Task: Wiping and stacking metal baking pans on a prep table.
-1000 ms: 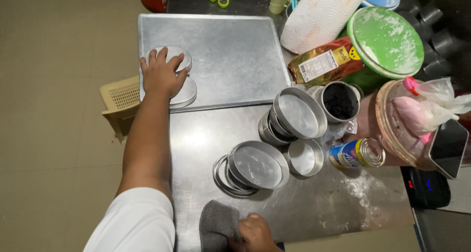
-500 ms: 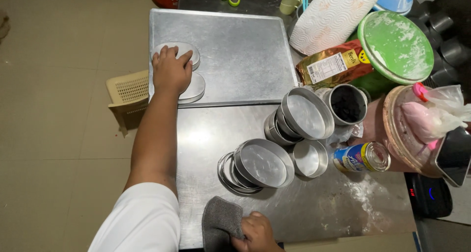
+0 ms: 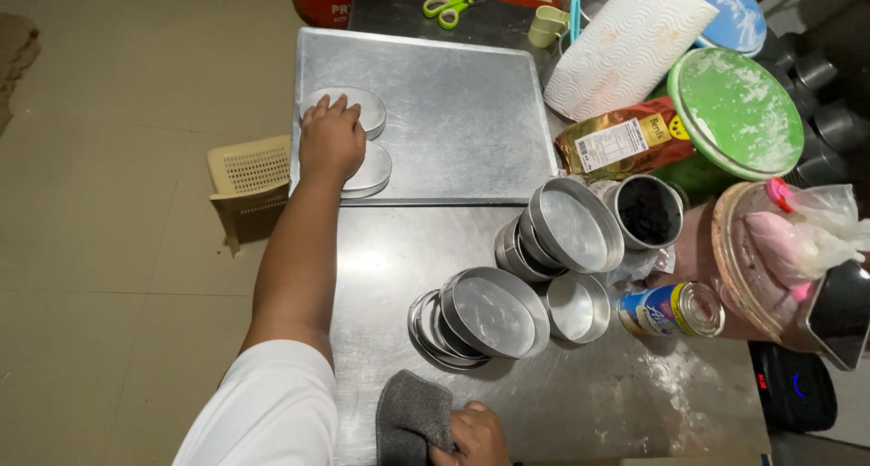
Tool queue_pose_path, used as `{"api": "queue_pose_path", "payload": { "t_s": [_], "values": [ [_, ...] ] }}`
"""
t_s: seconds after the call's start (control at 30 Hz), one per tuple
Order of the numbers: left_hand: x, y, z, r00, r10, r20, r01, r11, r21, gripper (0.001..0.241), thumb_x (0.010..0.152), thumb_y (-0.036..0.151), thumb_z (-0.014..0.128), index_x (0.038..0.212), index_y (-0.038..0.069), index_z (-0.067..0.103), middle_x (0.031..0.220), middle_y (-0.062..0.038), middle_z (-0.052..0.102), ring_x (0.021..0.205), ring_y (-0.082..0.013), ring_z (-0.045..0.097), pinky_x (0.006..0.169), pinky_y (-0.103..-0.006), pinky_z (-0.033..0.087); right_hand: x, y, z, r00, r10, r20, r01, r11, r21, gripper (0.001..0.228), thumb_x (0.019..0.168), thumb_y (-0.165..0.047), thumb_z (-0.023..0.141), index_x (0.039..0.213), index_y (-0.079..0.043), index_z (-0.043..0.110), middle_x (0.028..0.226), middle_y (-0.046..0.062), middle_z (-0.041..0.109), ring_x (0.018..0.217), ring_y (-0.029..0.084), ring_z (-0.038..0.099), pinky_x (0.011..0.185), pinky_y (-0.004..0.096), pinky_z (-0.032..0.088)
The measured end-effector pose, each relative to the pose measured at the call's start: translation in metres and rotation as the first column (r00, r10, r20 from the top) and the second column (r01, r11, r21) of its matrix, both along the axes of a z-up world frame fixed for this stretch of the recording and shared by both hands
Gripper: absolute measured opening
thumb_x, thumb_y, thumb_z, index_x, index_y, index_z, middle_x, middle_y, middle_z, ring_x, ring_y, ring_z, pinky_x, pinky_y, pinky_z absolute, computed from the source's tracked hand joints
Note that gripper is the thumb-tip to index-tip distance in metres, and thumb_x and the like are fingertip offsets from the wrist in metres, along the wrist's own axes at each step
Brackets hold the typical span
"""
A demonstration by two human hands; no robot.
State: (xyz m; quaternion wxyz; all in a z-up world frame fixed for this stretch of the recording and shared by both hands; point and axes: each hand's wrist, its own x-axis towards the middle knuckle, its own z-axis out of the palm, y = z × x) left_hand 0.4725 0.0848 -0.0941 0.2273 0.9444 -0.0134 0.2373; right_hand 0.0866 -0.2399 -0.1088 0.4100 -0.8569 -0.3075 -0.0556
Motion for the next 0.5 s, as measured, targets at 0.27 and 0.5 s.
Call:
{"api": "queue_pose_path", "payload": {
  "t_s": [0.27,0.5],
  "values": [
    [0.001,0.002,0.013,0.999,-0.027,-0.027,0.026,0.999,-0.024,0.032,0.092,0.016,0.063,0.121,0.009,0.073,0.139,-0.015,0.061,0.137,-0.0362,0.048,0.116,-0.0501,0.032,0.002,-0.003,-0.007,0.997,0.028,0.067,-0.029,0.999,0.015,0.018,0.07,-0.017,0.079,0.071,-0.007,0.064,0.057,0.007,0.057,0.049,0.027,0.058,0.053,0.037,0.04],
    [-0.006,0.044,0.033,0.989,0.108,0.103,-0.068,0.939,-0.336,0.032,0.091,0.018,0.068,0.122,0.01,0.071,0.137,-0.017,0.061,0.129,-0.038,0.054,0.109,-0.0494,0.041,0.001,0.0,0.002,1.0,-0.007,0.011,0.007,1.0,-0.018,0.014,0.063,-0.013,0.075,0.066,-0.008,0.063,0.057,0.007,0.06,0.049,0.027,0.056,0.055,0.039,0.043]
  ]
}}
